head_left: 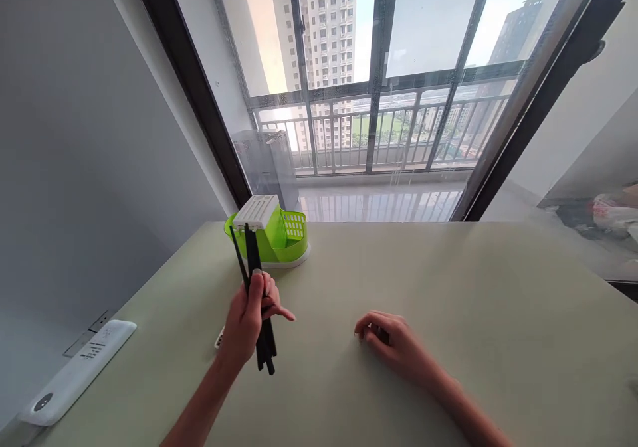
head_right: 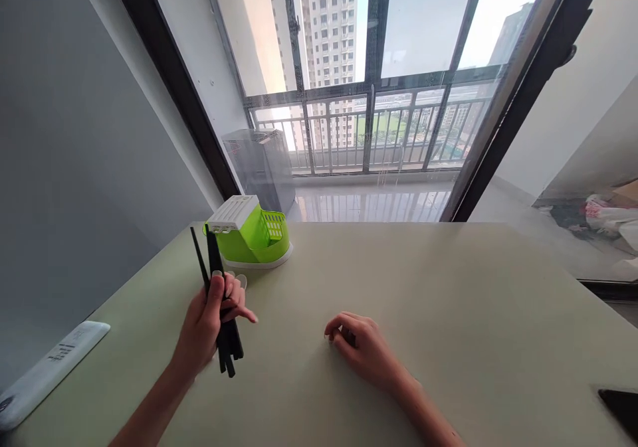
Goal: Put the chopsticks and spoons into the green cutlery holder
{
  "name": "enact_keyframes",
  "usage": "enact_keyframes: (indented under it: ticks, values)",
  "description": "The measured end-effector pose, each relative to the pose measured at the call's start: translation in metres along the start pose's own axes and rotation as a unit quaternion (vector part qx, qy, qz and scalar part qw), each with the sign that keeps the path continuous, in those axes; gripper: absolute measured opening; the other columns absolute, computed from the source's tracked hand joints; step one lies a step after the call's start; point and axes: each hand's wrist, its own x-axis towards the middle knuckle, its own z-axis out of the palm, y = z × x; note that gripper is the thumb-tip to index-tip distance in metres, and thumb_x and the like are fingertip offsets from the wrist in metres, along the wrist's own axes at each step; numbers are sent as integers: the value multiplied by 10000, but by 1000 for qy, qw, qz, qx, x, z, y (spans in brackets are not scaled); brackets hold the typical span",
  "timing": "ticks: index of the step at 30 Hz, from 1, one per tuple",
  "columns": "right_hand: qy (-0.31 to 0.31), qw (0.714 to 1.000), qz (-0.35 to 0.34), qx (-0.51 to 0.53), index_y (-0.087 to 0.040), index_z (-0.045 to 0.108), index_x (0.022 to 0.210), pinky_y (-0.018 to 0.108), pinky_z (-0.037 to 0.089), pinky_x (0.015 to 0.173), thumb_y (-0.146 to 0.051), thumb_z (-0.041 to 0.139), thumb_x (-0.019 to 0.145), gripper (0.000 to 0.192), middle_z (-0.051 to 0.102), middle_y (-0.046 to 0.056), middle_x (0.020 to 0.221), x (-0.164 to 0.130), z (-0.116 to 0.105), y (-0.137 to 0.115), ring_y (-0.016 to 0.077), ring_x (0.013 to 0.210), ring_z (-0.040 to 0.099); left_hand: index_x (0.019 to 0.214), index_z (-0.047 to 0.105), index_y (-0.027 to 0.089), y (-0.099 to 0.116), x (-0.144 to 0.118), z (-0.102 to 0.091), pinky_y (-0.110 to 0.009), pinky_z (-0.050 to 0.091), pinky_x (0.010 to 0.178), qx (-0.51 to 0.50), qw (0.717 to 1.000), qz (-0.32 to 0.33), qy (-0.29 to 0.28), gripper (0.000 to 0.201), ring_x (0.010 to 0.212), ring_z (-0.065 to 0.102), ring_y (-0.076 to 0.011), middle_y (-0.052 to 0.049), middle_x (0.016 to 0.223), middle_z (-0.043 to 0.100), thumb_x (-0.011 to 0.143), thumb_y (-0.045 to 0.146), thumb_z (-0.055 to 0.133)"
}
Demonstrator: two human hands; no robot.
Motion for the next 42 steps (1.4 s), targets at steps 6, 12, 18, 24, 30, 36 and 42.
enact_keyframes:
  ticks: [6, 12, 18, 24, 30, 36, 42]
  values:
    - [18, 997, 6, 71, -206, 696, 896, 236, 387, 599, -154, 489, 848, 219, 682, -12, 784, 4, -3, 1, 113, 615, 521, 829, 392, 219, -22, 0, 78, -124, 186, 330, -29, 985, -128, -116, 491, 417, 247, -23, 92, 669, 368, 912, 690, 502]
    - [129, 976, 33, 170, -201, 556, 1178, 273, 490, 667, -330, 455, 961, 271, 688, 31, 929, 10, -3, 12, 140, 696, 615, 963, 464, 210, -64, -2, 107, -174, 268, 396, 142, 952, -215, -162, 370, 442, 349, -60, 76, 688, 426, 969, 578, 428]
    - [163, 981, 43, 95, -210, 531, 1224, 257, 467, 581, -305, 466, 956, 292, 675, 35, 984, 9, -1, 8, 109, 591, 537, 1393, 446, 108, -73, -14, 98, -301, 492, 822, 506, 836, -96, -192, 423, 996, 685, -245, -165, 1126, 697, 1019, 263, 324]
    - [147, 988, 30, 47, -212, 567, 1169, 258, 485, 636, -244, 464, 940, 253, 679, 25, 961, 8, -1, 3, 122, 674, 576, 1573, 286, 65, -50, -25, 109, -274, 512, 890, 708, 663, -124, -210, 715, 1078, 697, -263, -240, 1483, 500, 871, -12, 401]
    - [128, 991, 15, 27, -213, 576, 1172, 261, 486, 649, -229, 457, 943, 258, 689, 21, 943, 7, 0, 4, 120, 660, 569, 1570, 307, 77, -43, -22, 114, -267, 534, 810, 729, 635, -133, -220, 780, 1049, 714, -285, -244, 1419, 564, 811, -40, 448]
    - [129, 991, 15, 25, -211, 581, 1170, 266, 482, 631, -253, 459, 949, 256, 697, 34, 935, 8, 0, 6, 128, 635, 570, 1517, 408, 90, -48, -22, 112, -368, 536, 787, 693, 686, -115, -187, 678, 950, 724, -345, -266, 1265, 640, 842, 40, 448]
    - [125, 992, 16, 30, -210, 577, 1159, 266, 481, 637, -251, 457, 944, 249, 693, 35, 931, 8, -1, 4, 130, 645, 570, 1451, 465, 74, -46, -30, 107, -405, 525, 814, 667, 723, -83, -160, 546, 1071, 676, -385, -254, 1204, 664, 915, 175, 490]
